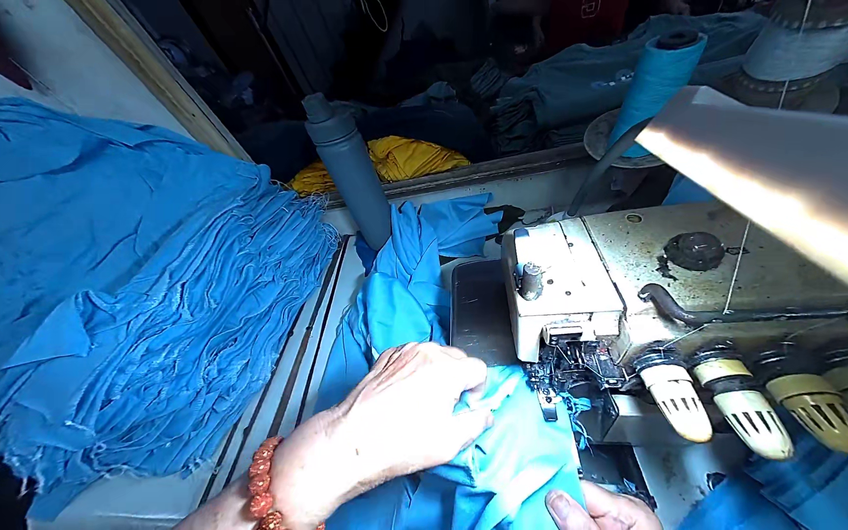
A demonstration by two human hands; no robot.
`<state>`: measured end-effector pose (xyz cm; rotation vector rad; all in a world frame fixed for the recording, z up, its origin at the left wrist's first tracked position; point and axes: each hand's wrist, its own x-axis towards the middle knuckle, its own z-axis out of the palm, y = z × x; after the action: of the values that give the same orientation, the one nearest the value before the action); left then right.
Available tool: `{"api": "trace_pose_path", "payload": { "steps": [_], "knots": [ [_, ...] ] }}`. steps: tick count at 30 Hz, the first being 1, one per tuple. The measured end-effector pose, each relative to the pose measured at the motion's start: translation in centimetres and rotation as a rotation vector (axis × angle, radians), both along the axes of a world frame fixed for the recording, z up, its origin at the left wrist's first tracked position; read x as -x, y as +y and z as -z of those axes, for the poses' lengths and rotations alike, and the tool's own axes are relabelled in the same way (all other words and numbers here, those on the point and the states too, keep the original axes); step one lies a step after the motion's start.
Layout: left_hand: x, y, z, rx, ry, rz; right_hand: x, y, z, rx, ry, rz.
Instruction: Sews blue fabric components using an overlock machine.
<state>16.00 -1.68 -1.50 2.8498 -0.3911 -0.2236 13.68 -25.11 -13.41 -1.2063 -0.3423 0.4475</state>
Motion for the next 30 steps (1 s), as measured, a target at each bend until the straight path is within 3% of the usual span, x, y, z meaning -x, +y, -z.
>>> {"api": "trace_pose_path", "payload": {
  "steps": [7, 14, 18, 22, 30],
  "knots": [
    [-0.2, 0.6, 0.2, 0.003, 0.02, 0.111, 0.0, -0.1, -0.1, 0.004, 0.005, -0.008],
    [0.2, 2.9, -0.8, -0.195, -0.265, 0.274, -0.1, -0.1, 0.0, 0.0, 0.051, 0.001],
    [0.6, 2.9, -1.6, -0.253, -0.254, 0.176, -0.2, -0.3, 0.2, 0.01, 0.047, -0.012],
    [1.1, 2.6, -1.1, -0.143, -0.331, 0.152, -0.4, -0.2, 0.1, 0.025, -0.006, -0.018],
    [0.4, 1.9, 0.3, -0.063, -0.258, 0.162, -0.3, -0.2, 0.2, 0.024, -0.004, -0.011]
  ]
}}
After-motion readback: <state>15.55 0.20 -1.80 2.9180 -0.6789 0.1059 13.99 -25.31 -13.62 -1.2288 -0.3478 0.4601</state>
